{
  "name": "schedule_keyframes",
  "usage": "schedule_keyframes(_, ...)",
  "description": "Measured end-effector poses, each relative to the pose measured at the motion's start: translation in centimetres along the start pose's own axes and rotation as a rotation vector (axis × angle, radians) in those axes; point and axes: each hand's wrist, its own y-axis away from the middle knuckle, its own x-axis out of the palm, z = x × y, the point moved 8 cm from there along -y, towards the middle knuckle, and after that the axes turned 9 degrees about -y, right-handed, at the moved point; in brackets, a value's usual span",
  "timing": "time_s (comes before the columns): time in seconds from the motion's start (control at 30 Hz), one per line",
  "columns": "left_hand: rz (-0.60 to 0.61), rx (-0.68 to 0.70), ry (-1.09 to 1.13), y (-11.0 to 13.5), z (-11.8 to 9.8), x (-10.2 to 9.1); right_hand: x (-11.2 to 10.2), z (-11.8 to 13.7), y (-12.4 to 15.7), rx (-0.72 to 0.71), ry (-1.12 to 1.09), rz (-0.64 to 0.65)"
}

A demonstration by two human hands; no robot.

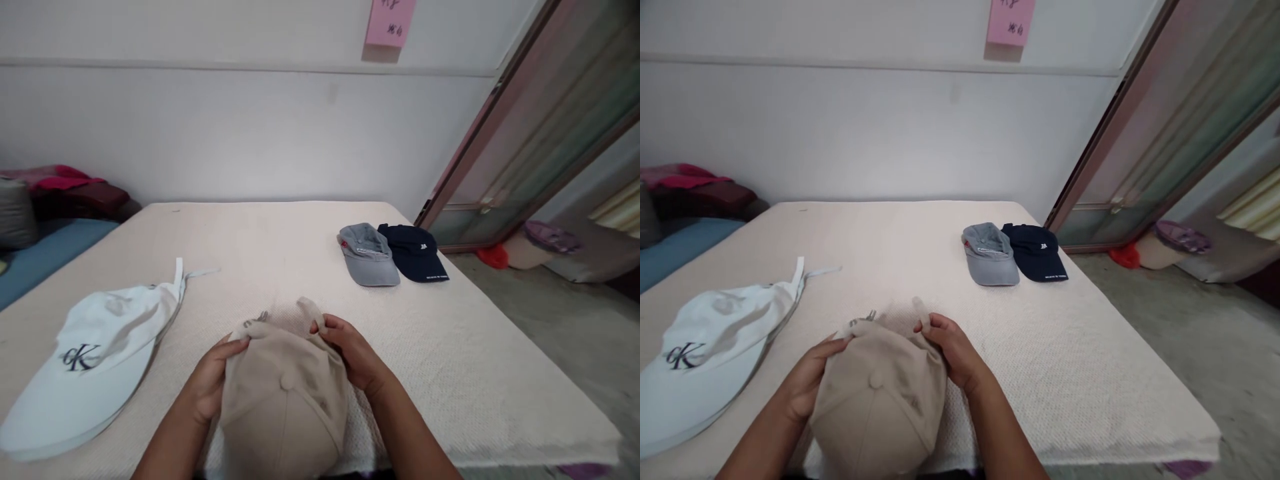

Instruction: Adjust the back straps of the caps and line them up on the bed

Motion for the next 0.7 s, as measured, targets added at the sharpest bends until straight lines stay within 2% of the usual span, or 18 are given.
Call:
schedule_keyframes(0.13,-0.056,-0.022,0.035,-0.5,0.2,0.0,-0.8,0.2,-1.2,-0.208,0.568,-0.152)
schedule_keyframes(0.23,-0.037,-0.024,0.011,-0.2,0.5,1.0,-0.7,-0.2,-1.4,-0.261,0.751,-0.171)
schedule_keyframes(0.3,-0.009,0.064,-0.074,0.1,0.0,1.7,-1.0,-0.2,-1.2,-0.235,0.661,-0.188)
schedule_keyframes(0.4,-0.034,0.245,-0.32,0.5,-1.3,2.1,-1.3,0.1,-0.8,-0.183,0.262,-0.164)
schedule_keyframes(0.47,-0.072,0.265,-0.457,0.4,-1.4,1.9,-1.3,0.5,-0.8,-0.179,-0.043,-0.129)
schedule_keyframes(0.53,-0.094,0.247,-0.507,0.2,-1.1,1.6,-1.5,0.9,-0.9,-0.199,-0.25,-0.127)
schedule_keyframes(0.6,-0.068,0.24,-0.493,-0.1,-0.6,1.7,-1.6,1.0,-1.1,-0.205,-0.34,-0.132)
schedule_keyframes(0.7,0.03,0.233,-0.395,-0.4,0.2,2.5,-0.9,0.8,-1.3,-0.183,-0.31,-0.079)
